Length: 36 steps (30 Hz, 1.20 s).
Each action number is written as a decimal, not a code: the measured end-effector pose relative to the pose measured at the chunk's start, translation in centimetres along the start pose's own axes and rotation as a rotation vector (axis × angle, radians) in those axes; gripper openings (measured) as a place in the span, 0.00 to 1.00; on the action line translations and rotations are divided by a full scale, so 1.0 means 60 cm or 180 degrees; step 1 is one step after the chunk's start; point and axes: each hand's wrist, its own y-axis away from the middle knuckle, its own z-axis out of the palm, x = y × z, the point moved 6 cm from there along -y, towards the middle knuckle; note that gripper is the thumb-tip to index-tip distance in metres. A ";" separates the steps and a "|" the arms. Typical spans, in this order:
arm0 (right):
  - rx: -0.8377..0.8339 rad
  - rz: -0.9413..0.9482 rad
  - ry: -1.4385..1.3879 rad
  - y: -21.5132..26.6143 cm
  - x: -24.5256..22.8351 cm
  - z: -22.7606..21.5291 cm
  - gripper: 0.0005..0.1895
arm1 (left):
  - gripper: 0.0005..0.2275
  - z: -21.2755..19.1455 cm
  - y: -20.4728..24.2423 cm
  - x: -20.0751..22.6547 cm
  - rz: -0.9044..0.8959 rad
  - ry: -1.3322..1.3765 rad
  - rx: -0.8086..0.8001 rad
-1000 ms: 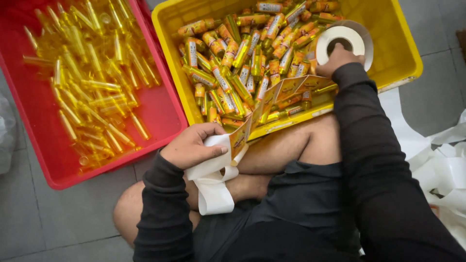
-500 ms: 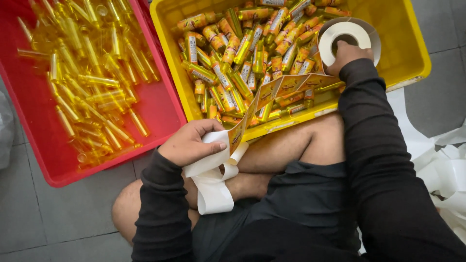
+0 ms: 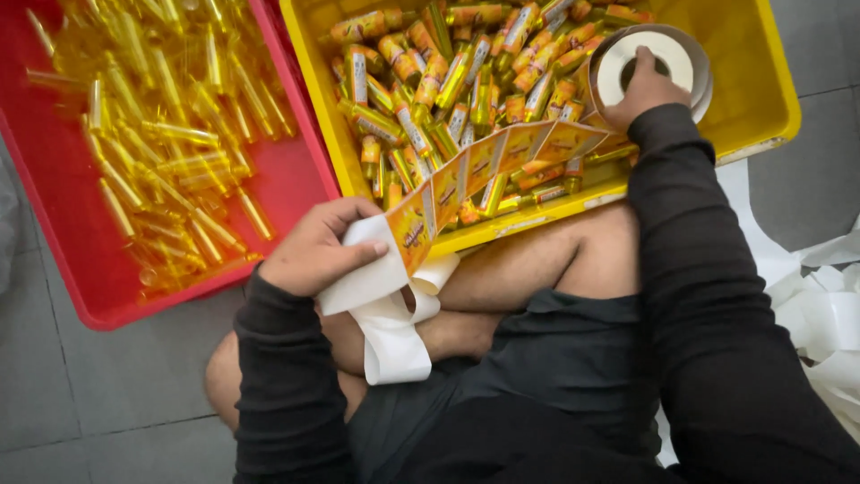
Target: Manually peeling adhesive labels from a roll and applying them to small yellow plastic tubes.
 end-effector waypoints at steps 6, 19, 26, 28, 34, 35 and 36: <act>0.0370 0.0337 -0.0290 -0.022 -0.020 -0.018 0.34 | 0.12 -0.012 0.013 0.011 0.0175 0.0081 0.0060; -0.0015 0.0211 0.0065 0.003 0.005 0.013 0.42 | 0.10 -0.023 0.039 0.030 0.0307 0.0062 0.0042; 0.0398 0.0336 0.0076 0.007 -0.040 -0.033 0.35 | 0.11 -0.020 0.043 0.030 0.0321 0.0033 0.0092; 0.0417 0.0404 -0.0108 0.011 -0.040 -0.032 0.35 | 0.11 -0.022 0.047 0.030 0.0323 0.0089 0.0069; 0.1604 -0.0155 -0.0232 0.070 -0.064 -0.092 0.26 | 0.11 -0.026 0.054 0.038 0.0330 0.0128 0.0187; 0.1818 -0.0668 -0.0795 0.097 -0.096 -0.112 0.21 | 0.11 -0.025 0.051 0.042 0.0339 0.0034 0.0189; 0.2018 -0.1190 -0.1358 0.126 -0.124 -0.132 0.17 | 0.11 -0.023 0.047 0.045 0.0349 -0.0060 0.0191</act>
